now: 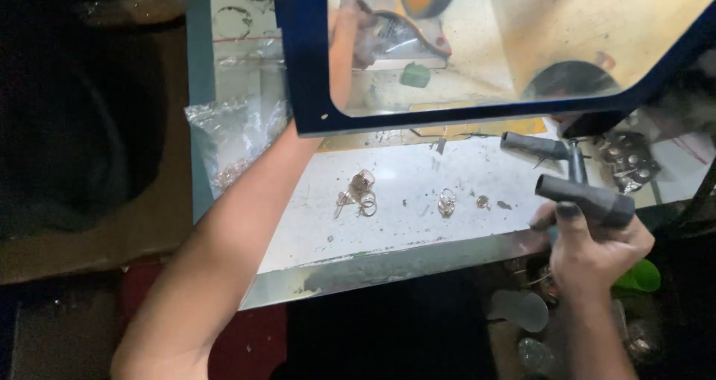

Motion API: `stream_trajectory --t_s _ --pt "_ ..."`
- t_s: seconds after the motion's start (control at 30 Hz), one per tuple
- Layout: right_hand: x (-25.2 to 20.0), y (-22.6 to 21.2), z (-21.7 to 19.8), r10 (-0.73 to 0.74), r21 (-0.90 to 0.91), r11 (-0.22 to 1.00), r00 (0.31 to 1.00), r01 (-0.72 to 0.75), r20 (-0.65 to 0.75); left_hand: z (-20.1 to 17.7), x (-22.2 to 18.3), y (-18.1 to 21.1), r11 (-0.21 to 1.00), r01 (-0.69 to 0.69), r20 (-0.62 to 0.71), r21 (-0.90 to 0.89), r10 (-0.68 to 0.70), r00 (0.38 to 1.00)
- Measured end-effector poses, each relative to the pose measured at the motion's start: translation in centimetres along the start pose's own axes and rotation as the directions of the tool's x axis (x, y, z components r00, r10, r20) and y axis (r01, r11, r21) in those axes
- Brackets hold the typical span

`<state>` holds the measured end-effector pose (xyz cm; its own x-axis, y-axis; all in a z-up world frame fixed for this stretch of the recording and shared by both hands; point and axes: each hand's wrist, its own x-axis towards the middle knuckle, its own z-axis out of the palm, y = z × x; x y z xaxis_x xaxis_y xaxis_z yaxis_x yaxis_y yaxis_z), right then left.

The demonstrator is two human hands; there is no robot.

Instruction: Polishing small metal jewelry components using a motorized polishing wheel inside a protective workstation.

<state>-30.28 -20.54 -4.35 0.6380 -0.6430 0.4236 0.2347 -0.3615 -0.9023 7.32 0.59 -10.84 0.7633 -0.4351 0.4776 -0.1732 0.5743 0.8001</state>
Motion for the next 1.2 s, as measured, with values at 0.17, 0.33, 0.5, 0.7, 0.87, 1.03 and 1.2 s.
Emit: stream_trajectory --t_s 0.17,0.33,0.5,0.7,0.87,1.03,1.2 --pt "-1.1 -1.4 0.5 0.149 0.099 0.985 0.983 -0.139 -0.105 7.3 -0.8 9.0 0.930 0.177 -0.345 0.322 -0.059 0.937" --pt "-0.1 -4.9 0.5 -0.094 -0.243 0.961 0.983 0.130 0.154 7.8 -1.1 10.0 0.897 0.178 -0.313 0.404 -0.047 0.949" --pt "2.3 -5.0 -0.4 -0.180 -0.428 0.849 0.932 0.308 0.314 7.9 -1.2 10.2 0.855 0.197 -0.285 0.480 -0.060 0.957" --pt "6.7 -4.5 2.8 -0.460 -0.409 0.633 0.744 0.657 0.484 8.6 -1.2 10.8 0.848 0.256 -0.335 0.465 -0.099 0.937" --pt "7.2 -4.8 3.6 -0.162 -0.540 0.611 0.759 0.579 0.630 8.4 -1.2 10.8 0.831 0.223 -0.311 0.510 -0.063 0.948" --pt "6.8 -5.0 1.6 -0.152 -0.520 0.506 0.665 0.688 0.731 7.4 -1.1 9.4 0.810 0.137 -0.265 0.570 0.023 0.964" --pt "6.7 -5.9 3.1 -0.013 -0.603 0.516 0.709 0.608 0.705 6.4 -0.7 6.9 0.891 0.032 -0.233 0.453 0.084 0.969"
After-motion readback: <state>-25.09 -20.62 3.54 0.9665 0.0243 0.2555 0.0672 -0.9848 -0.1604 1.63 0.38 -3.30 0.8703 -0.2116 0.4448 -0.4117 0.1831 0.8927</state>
